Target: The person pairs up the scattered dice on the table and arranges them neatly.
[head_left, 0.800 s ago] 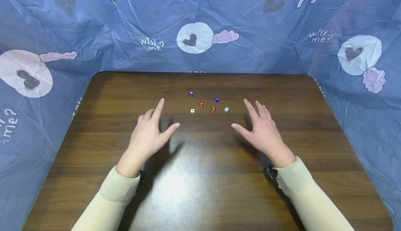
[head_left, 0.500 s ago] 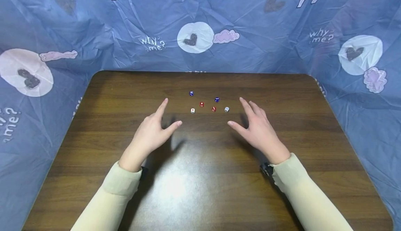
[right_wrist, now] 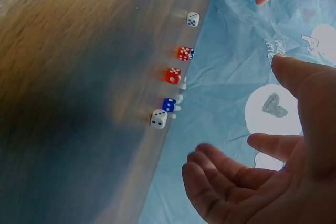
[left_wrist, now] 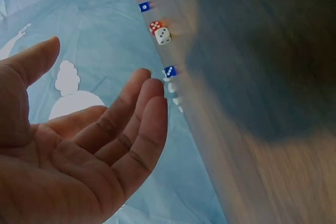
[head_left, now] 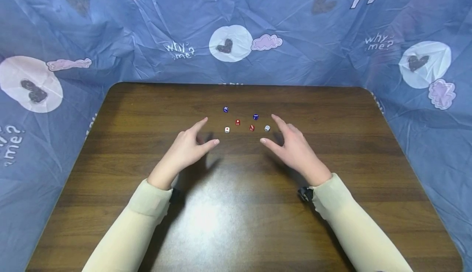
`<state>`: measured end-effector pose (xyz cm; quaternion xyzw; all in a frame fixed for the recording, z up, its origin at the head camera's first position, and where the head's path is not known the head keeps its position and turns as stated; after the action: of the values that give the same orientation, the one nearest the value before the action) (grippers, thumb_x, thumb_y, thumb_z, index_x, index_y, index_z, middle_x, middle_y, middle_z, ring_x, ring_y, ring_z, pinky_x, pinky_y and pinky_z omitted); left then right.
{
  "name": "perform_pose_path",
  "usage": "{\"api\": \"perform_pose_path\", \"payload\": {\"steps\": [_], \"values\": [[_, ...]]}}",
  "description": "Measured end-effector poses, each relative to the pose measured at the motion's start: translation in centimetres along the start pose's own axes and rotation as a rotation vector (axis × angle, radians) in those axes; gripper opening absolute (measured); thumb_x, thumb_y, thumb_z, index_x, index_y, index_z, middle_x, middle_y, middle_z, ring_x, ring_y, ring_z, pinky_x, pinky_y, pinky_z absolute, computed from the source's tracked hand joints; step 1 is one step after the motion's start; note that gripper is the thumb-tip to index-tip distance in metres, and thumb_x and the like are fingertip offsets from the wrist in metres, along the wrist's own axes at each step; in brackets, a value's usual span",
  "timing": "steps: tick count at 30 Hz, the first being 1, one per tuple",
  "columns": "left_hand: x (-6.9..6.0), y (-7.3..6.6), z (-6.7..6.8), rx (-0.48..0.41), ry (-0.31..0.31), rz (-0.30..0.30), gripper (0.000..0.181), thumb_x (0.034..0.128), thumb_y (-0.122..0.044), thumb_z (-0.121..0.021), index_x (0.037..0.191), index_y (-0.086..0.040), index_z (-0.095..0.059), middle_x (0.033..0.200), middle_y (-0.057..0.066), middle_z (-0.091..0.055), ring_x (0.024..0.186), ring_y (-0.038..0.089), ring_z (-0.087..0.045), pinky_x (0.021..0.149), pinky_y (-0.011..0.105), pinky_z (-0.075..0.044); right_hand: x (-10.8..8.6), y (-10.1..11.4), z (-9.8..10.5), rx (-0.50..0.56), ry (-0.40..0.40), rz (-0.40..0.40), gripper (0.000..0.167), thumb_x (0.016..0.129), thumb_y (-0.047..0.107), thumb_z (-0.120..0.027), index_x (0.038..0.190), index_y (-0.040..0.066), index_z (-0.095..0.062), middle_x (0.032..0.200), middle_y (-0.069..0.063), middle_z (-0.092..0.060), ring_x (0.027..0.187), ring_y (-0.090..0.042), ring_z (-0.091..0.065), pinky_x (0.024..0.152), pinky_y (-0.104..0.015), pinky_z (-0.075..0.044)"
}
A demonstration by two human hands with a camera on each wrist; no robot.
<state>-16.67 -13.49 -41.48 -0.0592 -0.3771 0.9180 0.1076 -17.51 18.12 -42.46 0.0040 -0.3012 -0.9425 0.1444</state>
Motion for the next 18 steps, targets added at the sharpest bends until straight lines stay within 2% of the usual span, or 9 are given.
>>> {"api": "perform_pose_path", "payload": {"steps": [4,6,11,18], "values": [[0.6,-0.1,-0.1,-0.022,0.010,0.007,0.077,0.0937,-0.040,-0.073,0.154,-0.004,-0.042,0.081,0.005,-0.068,0.073,0.021,-0.063,0.074,0.043,-0.053,0.6,0.3,-0.4,0.017,0.016,0.028,0.084,0.094,0.060,-0.066,0.158,0.016,-0.035,0.127,-0.020,-0.063,0.117,-0.036,-0.059,0.099,-0.054,-0.048],[0.9,-0.1,-0.2,-0.025,0.013,0.015,0.075,0.0938,-0.040,-0.073,0.153,-0.003,-0.044,0.082,0.006,-0.068,0.073,0.022,-0.063,0.074,0.043,-0.053,1.0,0.6,-0.6,0.021,0.022,0.044,0.082,0.094,0.057,-0.067,0.157,0.013,-0.037,0.114,-0.018,-0.066,0.104,-0.033,-0.063,0.092,-0.051,-0.051],[1.4,-0.2,-0.4,-0.036,0.019,0.034,0.072,0.0941,-0.037,-0.074,0.151,-0.003,-0.047,0.083,0.007,-0.067,0.074,0.023,-0.062,0.073,0.042,-0.052,1.8,1.2,-1.3,0.037,0.017,0.080,0.073,0.095,0.047,-0.072,0.153,0.011,-0.045,0.097,-0.012,-0.066,0.083,-0.024,-0.062,0.078,-0.041,-0.053],[2.1,0.0,-0.9,-0.059,0.021,0.067,0.069,0.0931,-0.034,-0.075,0.149,-0.003,-0.049,0.084,0.008,-0.068,0.077,0.023,-0.063,0.073,0.041,-0.053,2.8,2.2,-2.5,0.085,0.026,0.088,0.066,0.094,0.039,-0.075,0.148,0.009,-0.052,0.083,-0.004,-0.067,0.070,-0.016,-0.062,0.069,-0.035,-0.054]]}}
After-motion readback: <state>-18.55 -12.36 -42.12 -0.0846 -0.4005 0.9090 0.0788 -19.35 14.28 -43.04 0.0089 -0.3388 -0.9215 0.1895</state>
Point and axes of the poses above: each hand's wrist, its own x-axis towards the middle knuckle, its own z-axis out of the back of the hand, y = z × x, the point moved 2 cm from there along x, towards the middle knuckle
